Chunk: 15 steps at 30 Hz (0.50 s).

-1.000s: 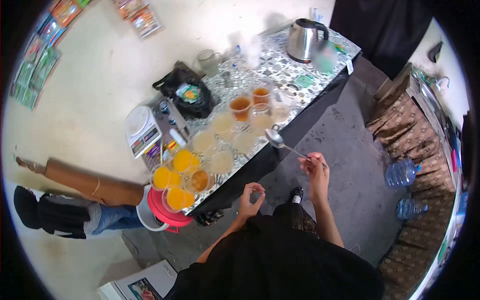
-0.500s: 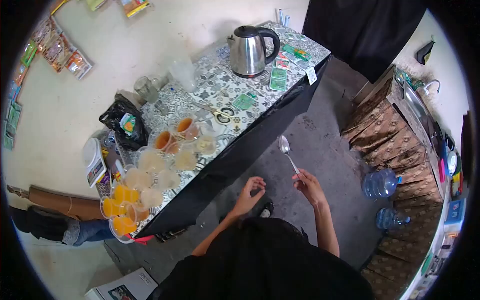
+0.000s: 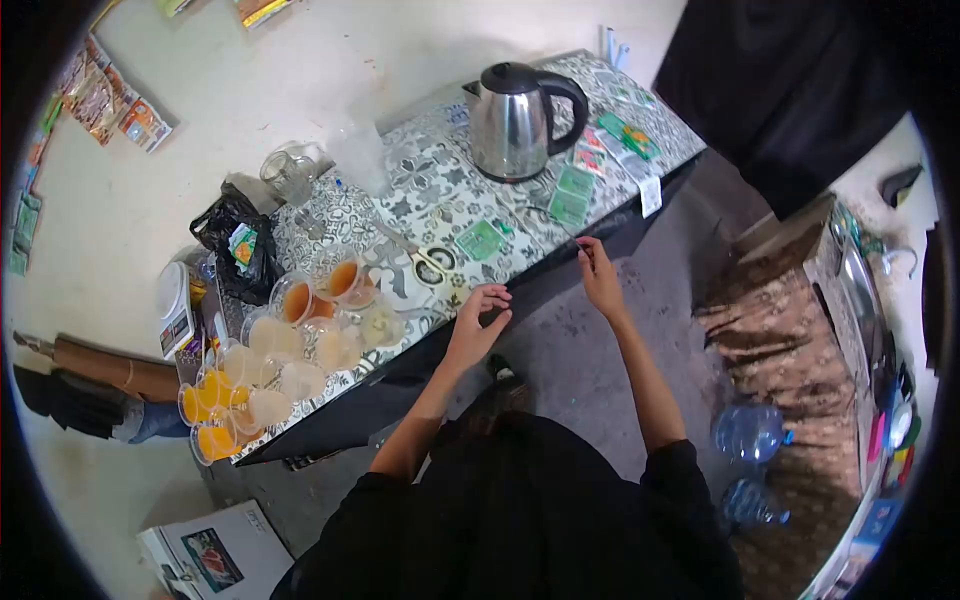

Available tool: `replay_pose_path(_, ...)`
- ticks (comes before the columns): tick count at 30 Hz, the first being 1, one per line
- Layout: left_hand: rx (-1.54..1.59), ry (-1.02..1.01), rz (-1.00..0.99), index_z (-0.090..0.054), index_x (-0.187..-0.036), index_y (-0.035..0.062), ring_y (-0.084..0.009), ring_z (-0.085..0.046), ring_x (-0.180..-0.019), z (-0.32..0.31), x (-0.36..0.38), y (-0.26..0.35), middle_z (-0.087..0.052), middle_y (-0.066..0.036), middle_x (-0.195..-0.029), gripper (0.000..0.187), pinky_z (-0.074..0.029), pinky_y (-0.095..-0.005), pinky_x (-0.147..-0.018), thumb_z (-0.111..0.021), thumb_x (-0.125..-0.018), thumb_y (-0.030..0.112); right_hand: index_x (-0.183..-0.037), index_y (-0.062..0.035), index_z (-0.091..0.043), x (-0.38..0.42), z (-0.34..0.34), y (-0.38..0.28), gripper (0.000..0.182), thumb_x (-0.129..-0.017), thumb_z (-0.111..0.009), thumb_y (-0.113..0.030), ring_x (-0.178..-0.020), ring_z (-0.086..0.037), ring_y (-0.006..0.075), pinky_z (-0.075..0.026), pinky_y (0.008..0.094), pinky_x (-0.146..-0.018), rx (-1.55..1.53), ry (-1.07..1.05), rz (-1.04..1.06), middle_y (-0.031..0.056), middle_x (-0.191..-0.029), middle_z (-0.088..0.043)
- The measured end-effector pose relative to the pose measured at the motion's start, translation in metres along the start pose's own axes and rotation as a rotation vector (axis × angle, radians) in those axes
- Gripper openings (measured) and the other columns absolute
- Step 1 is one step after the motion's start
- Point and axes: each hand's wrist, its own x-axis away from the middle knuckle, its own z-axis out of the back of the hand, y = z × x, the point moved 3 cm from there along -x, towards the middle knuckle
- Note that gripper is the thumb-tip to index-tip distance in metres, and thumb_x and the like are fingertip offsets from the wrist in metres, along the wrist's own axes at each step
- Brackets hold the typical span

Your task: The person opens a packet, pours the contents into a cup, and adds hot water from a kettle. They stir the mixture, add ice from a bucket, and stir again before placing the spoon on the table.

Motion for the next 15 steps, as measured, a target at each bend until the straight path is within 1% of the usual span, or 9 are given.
replay_pose_path(1,-0.023,0.054,-0.032,-0.049,-0.110,0.0049,-0.0128,-0.058,-0.090,0.007,-0.016,0.001,-0.058,-0.003,-0.100,0.034,-0.043,-0.0273,-0.083,-0.062,-0.079,-0.001,-0.110,-0.0057,-0.050,-0.020,-0.004,0.001,0.019,-0.092,-0.048,-0.012,-0.078,-0.054,0.0245,-0.043,0.0361,-0.072,0.002,-0.014,0.024,0.0085,-0.086,-0.056)
replay_pose_path(2,-0.043,0.108,-0.052,-0.049,-0.110,0.0052,-0.0124,-0.058,-0.089,0.013,-0.027,0.002,-0.058,-0.003,-0.100,0.034,-0.043,-0.0280,-0.083,-0.063,-0.079,0.000,-0.111,-0.0076,-0.051,-0.032,-0.007,0.002,0.021,-0.090,-0.049,-0.010,-0.081,-0.053,0.0271,-0.042,0.0373,-0.074,0.147,0.006,0.205,0.0091,-0.090,-0.057)
replay_pose_path(3,-0.044,0.142,0.027,-0.049,-0.110,0.0064,-0.0114,-0.056,-0.094,0.019,-0.039,-0.003,-0.057,-0.001,-0.102,0.035,-0.041,-0.0295,-0.085,-0.064,-0.079,0.001,-0.112,-0.0096,-0.052,-0.043,-0.009,-0.002,0.023,-0.088,-0.050,-0.008,-0.084,-0.052,0.0297,-0.040,0.0386,-0.076,0.290,0.028,0.388,0.0096,-0.094,-0.057)
replay_pose_path(4,-0.043,0.161,0.031,-0.049,-0.110,0.0064,-0.0114,-0.056,-0.094,0.023,-0.047,-0.007,-0.057,-0.001,-0.102,0.035,-0.041,-0.0295,-0.085,-0.064,-0.079,0.001,-0.112,-0.0096,-0.052,-0.053,-0.008,0.001,0.023,-0.088,-0.050,-0.008,-0.084,-0.052,0.0297,-0.040,0.0386,-0.076,0.288,0.011,0.397,0.0096,-0.094,-0.057)
replay_pose_path(6,-0.067,0.296,-0.011,-0.049,-0.110,0.0078,-0.0113,-0.053,-0.098,0.034,-0.062,-0.010,-0.056,0.000,-0.105,0.035,-0.039,-0.0305,-0.086,-0.065,-0.079,0.002,-0.112,-0.0132,-0.054,-0.072,-0.008,0.005,0.027,-0.085,-0.051,-0.006,-0.087,-0.050,0.0316,-0.036,0.0406,-0.077,0.479,-0.052,0.484,0.0071,-0.099,-0.058)
replay_pose_path(7,-0.077,0.301,0.033,-0.049,-0.110,0.0081,-0.0117,-0.051,-0.102,0.038,-0.069,-0.012,-0.055,-0.001,-0.107,0.036,-0.039,-0.0303,-0.085,-0.065,-0.078,0.001,-0.112,-0.0160,-0.055,-0.080,-0.008,0.008,0.028,-0.086,-0.052,-0.007,-0.089,-0.047,0.0278,-0.032,0.0397,-0.078,0.477,-0.069,0.435,0.0034,-0.100,-0.057)
replay_pose_path(12,-0.083,0.433,0.071,-0.048,-0.111,0.0078,-0.0137,-0.048,-0.107,0.054,-0.086,-0.022,-0.052,-0.003,-0.112,0.039,-0.039,-0.0310,-0.086,-0.065,-0.077,0.001,-0.113,-0.0177,-0.054,-0.103,-0.002,0.015,0.029,-0.086,-0.052,-0.009,-0.094,-0.046,0.0248,-0.028,0.0401,-0.081,0.555,-0.134,0.432,0.0012,-0.101,-0.055)
replay_pose_path(14,-0.054,0.556,0.082,-0.046,-0.114,0.0072,-0.0155,-0.047,-0.110,0.059,-0.094,-0.025,-0.051,-0.004,-0.116,0.042,-0.038,-0.0322,-0.090,-0.065,-0.077,0.002,-0.114,-0.0181,-0.054,-0.113,-0.002,0.025,0.029,-0.086,-0.053,-0.010,-0.096,-0.045,0.0246,-0.028,0.0412,-0.082,0.612,-0.142,0.445,0.0009,-0.105,-0.053)
replay_pose_path(15,-0.014,0.599,0.104,-0.044,-0.118,0.0062,-0.0182,-0.045,-0.114,0.062,-0.099,-0.026,-0.048,-0.007,-0.121,0.045,-0.036,-0.0343,-0.094,-0.065,-0.078,0.003,-0.114,-0.0189,-0.054,-0.117,-0.003,0.027,0.030,-0.086,-0.053,-0.010,-0.099,-0.045,0.0246,-0.028,0.0426,-0.082,0.627,-0.154,0.428,0.0012,-0.108,-0.051)
